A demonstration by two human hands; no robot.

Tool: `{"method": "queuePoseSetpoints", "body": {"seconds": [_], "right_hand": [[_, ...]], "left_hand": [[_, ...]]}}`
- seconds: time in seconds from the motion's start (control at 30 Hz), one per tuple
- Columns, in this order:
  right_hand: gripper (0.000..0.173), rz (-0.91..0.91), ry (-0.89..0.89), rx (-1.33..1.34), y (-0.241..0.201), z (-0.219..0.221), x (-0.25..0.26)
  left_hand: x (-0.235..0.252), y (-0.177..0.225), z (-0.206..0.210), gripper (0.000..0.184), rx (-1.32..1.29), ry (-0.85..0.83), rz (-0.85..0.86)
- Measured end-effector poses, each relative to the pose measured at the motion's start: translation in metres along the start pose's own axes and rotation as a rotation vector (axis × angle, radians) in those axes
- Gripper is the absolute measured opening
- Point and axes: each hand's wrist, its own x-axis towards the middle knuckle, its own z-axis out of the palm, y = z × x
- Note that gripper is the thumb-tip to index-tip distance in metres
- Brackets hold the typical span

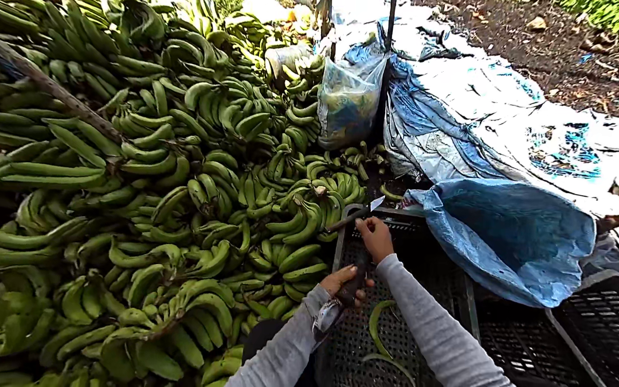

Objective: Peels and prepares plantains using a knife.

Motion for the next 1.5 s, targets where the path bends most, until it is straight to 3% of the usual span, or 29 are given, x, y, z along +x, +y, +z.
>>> {"method": "queuePoseSetpoints", "body": {"seconds": [0.07,0.13,0.2,0.3,0.4,0.47,0.57,0.67,0.73,0.83,1.03,1.17,1.33,1.4,1.5], "right_hand": [[0.058,0.285,0.103,-0.037,0.014,0.022,0.05],[0.079,0.412,0.123,-0.094,0.027,0.039,0.082],[0.085,0.471,0.174,-0.073,0.029,0.045,0.095],[0.067,0.571,0.213,0.188,0.021,0.037,0.086],[0.052,0.573,0.149,0.562,0.049,0.023,0.073],[0.042,0.492,0.077,0.79,0.059,0.012,0.047],[0.047,0.288,-0.081,0.951,0.058,0.004,-0.018],[0.042,0.204,-0.08,0.755,0.031,0.004,-0.095],[0.034,0.028,-0.181,0.532,0.026,0.004,-0.129],[0.045,-0.18,-0.308,0.229,0.03,0.005,-0.148],[0.048,-0.022,-0.262,-0.004,0.027,-0.002,-0.161],[0.05,0.086,-0.241,-0.075,0.021,-0.008,-0.165],[0.048,0.0,-0.231,-0.017,0.025,-0.007,-0.183],[0.048,0.044,-0.223,-0.041,0.031,-0.007,-0.176],[0.049,0.002,-0.22,-0.064,0.027,-0.008,-0.184]], "left_hand": [[0.0,0.012,0.004,0.037,-0.104,0.222,0.018],[0.0,0.025,-0.002,0.046,-0.194,0.39,0.058],[-0.003,0.036,-0.011,0.047,-0.26,0.479,0.125],[-0.007,0.045,-0.018,0.038,-0.312,0.623,0.22],[-0.009,0.046,-0.02,0.031,-0.303,0.69,0.316],[-0.009,0.043,-0.021,0.034,-0.235,0.678,0.36],[-0.011,0.041,-0.015,0.039,-0.13,0.636,0.411],[-0.009,0.035,-0.01,0.031,-0.067,0.59,0.455],[-0.006,0.028,-0.008,0.029,-0.017,0.569,0.43],[0.003,0.018,-0.008,0.036,0.252,0.595,0.42],[0.016,0.005,0.014,0.03,0.14,0.579,0.374],[0.019,-0.001,0.025,0.037,0.295,0.679,0.352],[0.023,-0.002,0.026,0.04,0.227,0.653,0.264],[0.025,-0.007,0.019,0.034,0.232,0.602,0.279],[0.024,-0.006,0.024,0.041,0.222,0.636,0.274]]}}
